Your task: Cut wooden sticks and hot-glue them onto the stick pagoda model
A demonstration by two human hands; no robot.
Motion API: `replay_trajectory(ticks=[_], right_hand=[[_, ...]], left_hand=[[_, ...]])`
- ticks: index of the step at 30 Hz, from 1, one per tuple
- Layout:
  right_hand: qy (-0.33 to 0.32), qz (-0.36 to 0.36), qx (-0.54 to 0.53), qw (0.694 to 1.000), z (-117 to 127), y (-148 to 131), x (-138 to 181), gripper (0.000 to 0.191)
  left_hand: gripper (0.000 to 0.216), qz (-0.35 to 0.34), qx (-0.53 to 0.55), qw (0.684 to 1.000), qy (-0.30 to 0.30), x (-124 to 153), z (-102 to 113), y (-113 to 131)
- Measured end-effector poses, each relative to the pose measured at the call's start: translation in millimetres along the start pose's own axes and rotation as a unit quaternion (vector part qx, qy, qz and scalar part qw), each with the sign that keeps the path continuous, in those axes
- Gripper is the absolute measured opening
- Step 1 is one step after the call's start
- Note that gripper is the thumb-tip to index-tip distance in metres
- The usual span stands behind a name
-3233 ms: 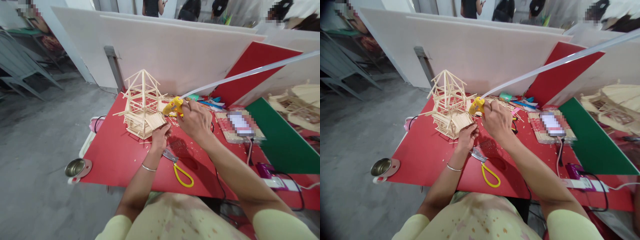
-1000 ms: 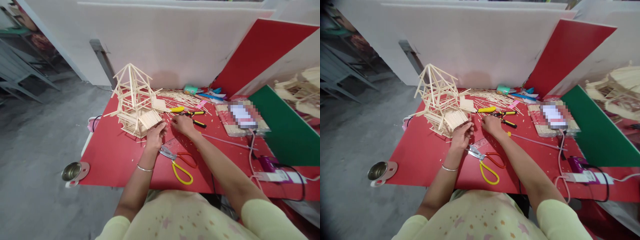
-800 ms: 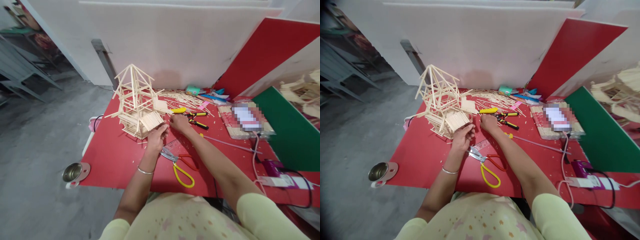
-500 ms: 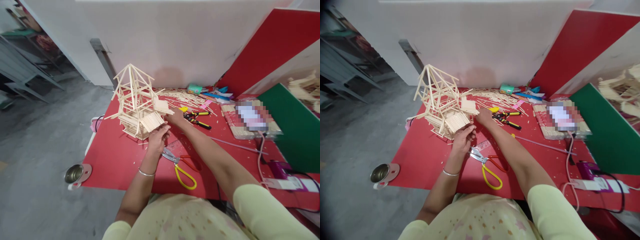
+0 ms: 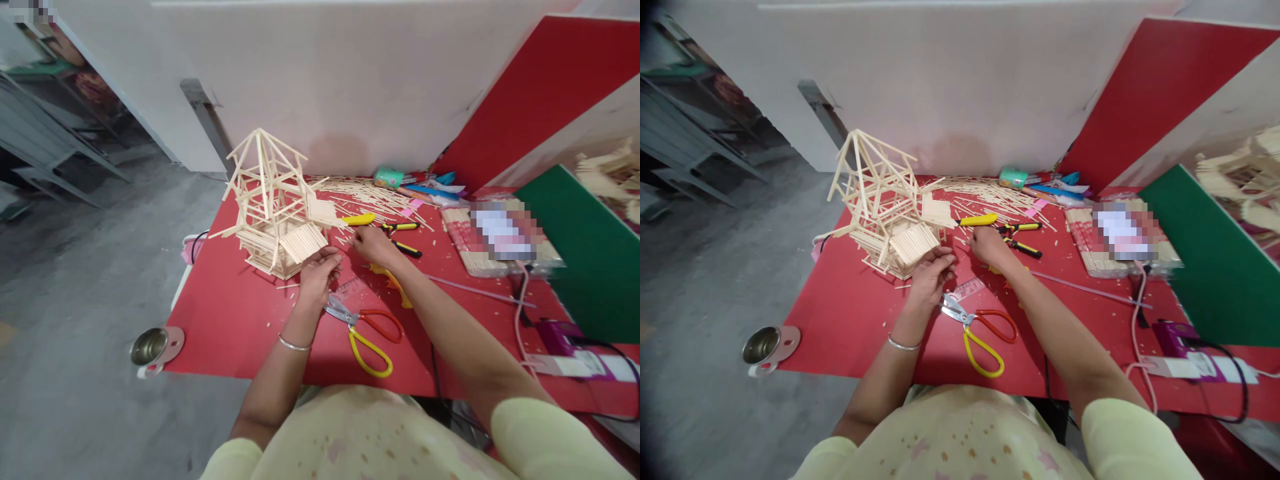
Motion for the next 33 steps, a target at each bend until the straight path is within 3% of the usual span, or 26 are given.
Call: replay_trajectory(ticks=[5, 12, 14, 17, 20, 22, 24, 26, 28, 33], right_hand=[[0.043, 0.072, -0.103, 0.991, 33.6, 21.2, 60.0, 0.025], [0.099, 0.192, -0.185, 0.959, 73.5, 10.7, 99.9, 0.025], [0.117, 0.192, -0.241, 0.944, 75.5, 0.3, 101.8, 0.018], [0.202, 0.105, -0.349, 0.909, 72.9, -12.5, 102.7, 0.018], [0.283, 0.001, -0.418, 0.863, 67.9, -20.9, 109.3, 0.027], [0.286, -0.023, -0.426, 0.858, 62.3, -27.6, 118.4, 0.035], [0.248, 0.014, -0.417, 0.874, 52.8, -38.3, 129.4, 0.039], [0.205, 0.085, -0.397, 0.890, 39.4, -53.0, 140.0, 0.030], [0.183, 0.131, -0.381, 0.897, 24.5, -68.1, 146.7, 0.019], [0.198, 0.159, -0.376, 0.891, 3.2, -95.7, 143.4, 0.016]], left_hand=[[0.048, -0.029, -0.058, 0.998, 0.014, 1.1, -2.0, -10.6], [0.039, -0.042, -0.099, 0.987, -0.123, 31.5, -16.5, -12.7], [0.035, -0.049, -0.121, 0.981, -0.143, 42.3, -18.1, -7.5], [0.035, -0.043, -0.124, 0.977, -0.166, 59.5, -18.3, 6.5], [0.036, -0.041, -0.043, 0.991, -0.118, 74.5, -12.4, 23.9], [0.036, -0.040, 0.015, 0.998, -0.051, 81.0, -3.3, 32.8], [0.036, -0.029, 0.049, 0.998, 0.007, 84.9, 8.3, 37.8], [0.037, -0.013, 0.064, 0.997, 0.035, 86.8, 19.7, 39.6], [0.038, -0.004, 0.072, 0.996, 0.042, 87.8, 29.0, 40.5], [0.037, -0.002, 0.063, 0.997, 0.041, 87.5, 40.6, 44.6]])
Point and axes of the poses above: each hand's wrist, its own x-axis away from the middle knuckle, its own z-axis out of the back of the hand, y = z × x, the point moved 2 cm from there along -x, towards the middle knuckle, and after that the axes turned 9 degrees about y, right-handed, at the moved point
